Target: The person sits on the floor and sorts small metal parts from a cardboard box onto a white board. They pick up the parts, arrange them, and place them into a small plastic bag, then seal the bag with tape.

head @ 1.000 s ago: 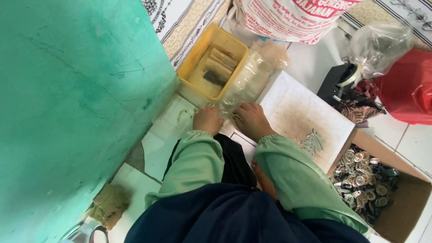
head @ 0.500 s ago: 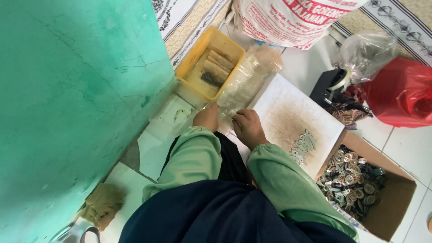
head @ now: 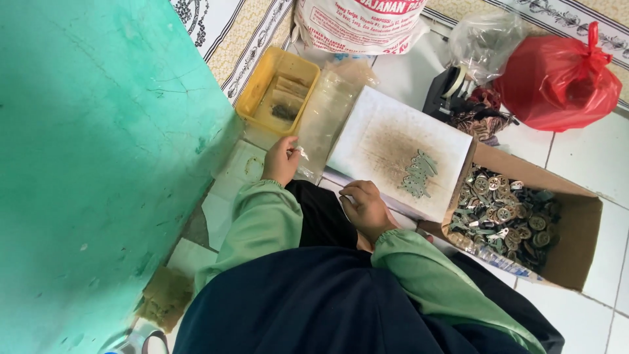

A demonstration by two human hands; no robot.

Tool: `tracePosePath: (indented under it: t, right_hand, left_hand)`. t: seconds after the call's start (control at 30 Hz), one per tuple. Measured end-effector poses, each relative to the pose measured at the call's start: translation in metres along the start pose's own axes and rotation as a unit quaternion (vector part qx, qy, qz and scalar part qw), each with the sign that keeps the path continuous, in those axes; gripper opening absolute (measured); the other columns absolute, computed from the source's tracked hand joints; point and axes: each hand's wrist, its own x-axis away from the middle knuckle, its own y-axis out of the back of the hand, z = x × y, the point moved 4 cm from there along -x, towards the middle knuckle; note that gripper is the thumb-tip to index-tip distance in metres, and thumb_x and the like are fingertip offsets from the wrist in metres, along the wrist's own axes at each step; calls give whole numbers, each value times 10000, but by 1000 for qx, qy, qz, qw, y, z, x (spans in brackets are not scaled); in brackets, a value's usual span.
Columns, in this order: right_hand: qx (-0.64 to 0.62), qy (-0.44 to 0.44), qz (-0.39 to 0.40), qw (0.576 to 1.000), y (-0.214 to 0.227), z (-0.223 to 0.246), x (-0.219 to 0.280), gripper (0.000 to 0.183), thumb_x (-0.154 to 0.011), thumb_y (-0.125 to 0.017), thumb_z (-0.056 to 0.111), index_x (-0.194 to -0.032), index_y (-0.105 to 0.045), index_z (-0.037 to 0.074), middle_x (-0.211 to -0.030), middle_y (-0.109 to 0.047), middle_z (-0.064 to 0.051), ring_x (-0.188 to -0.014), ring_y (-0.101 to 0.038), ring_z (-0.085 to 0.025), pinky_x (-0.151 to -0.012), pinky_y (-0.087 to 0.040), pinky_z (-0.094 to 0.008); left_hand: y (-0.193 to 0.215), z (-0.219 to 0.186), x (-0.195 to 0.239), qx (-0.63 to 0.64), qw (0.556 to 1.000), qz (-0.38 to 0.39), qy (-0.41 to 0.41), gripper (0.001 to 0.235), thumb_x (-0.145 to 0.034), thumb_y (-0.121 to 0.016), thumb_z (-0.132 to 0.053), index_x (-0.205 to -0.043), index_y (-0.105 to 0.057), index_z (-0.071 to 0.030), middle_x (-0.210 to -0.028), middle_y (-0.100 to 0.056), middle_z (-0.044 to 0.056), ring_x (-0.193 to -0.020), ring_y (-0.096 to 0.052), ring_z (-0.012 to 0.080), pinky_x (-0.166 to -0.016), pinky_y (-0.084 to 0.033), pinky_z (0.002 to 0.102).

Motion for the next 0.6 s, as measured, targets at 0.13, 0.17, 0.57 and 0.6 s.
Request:
tracePosePath:
  t: [0.13,0.17,0.57,0.6]
  right_hand:
    - [32,-21,-23,999,-9,-3,11,169,-820,-822,250,-971,-765,299,-1010,-713,124,-887,-693,-99,-687,-573,-297]
    - [46,-109,5,993,-11,-9,15,160,-837,-812,320,-981,-753,355,-1042,-709,171,-879,-706,-86,-726,-580,-293]
    - [-598,-376,-27,708,14,-6,32,572,-1093,-367,443,-1390,-477,-35,-1170,-676,-272,-1044,-683,-367,-909,-569,-528]
    - [-655,-369,-13,659,16,-13,30,686,-1069,-375,505,-1566,-320,35,-1111,-660,-263,-928,-720,-367,-774,-636,-554]
  left_hand:
    - [9,-15,17,15,999,1,41,414,-953,-664,-106,-1360,-595,-128,-1173,-648,151,-1007,-688,295,-873,-597,423]
    - [8,-20,26,63,998,-5,25,412,-950,-663,-94,-1356,-598,-120,-1163,-656,157,-975,-693,283,-831,-604,410]
    - [-4,-152,177,317,919,151,-178,316,-854,-704,75,-1150,-754,-26,-908,-729,98,-641,-692,132,-523,-596,263]
    - [-5,-158,183,327,908,186,-187,335,-861,-695,66,-1177,-750,-32,-818,-703,80,-613,-658,105,-512,-560,255]
